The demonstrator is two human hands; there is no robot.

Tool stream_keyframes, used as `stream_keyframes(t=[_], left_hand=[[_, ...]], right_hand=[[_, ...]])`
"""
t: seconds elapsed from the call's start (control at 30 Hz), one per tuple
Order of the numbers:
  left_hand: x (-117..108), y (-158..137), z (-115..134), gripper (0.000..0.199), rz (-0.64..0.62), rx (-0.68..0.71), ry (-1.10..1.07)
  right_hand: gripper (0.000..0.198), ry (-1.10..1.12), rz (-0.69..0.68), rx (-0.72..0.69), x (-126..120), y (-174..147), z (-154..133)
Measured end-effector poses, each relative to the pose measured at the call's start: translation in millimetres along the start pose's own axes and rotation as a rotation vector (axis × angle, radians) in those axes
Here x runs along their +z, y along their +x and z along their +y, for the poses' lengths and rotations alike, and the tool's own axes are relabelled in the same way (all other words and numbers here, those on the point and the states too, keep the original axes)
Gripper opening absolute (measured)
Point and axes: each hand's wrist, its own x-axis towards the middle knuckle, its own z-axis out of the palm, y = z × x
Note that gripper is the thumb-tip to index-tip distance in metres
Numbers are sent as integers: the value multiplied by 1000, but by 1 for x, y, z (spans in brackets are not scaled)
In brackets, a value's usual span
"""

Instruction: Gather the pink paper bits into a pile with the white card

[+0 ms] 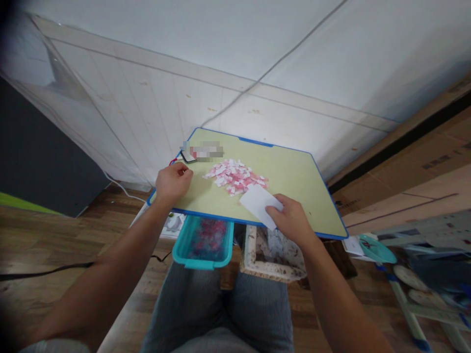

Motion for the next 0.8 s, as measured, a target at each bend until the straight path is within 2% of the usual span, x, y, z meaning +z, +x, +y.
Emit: stream_keyframes(t=[0.1,0.27,0.37,0.43,0.5,0.6,0.73,0.8], left_hand=[[-1,-1,2,27,-15,-12,20],[0,0,1,27,-13,-6,0],[0,0,0,27,-3,8,-8],[0,0,0,28,-5,4,4],[1,0,0,28,-6,0,19],[2,1,-1,27,9,16,23],[4,2,-3,26,24,28,2],[4,2,-4,26,26,26,-2]], right_hand=[[29,47,-35,-39,1,4,-9],[29,-21,42,-30,-2,11,-16],[28,-36,42,-22,6,3,-29],[28,2,16,-30,13,-4,-41],[27,85,-66,-53,18,-10,-50],[26,189,-144,-74,19,-8,-54],[30,118,5,-50,17,14,-49],[34,81,47,-85,22,26,-51]])
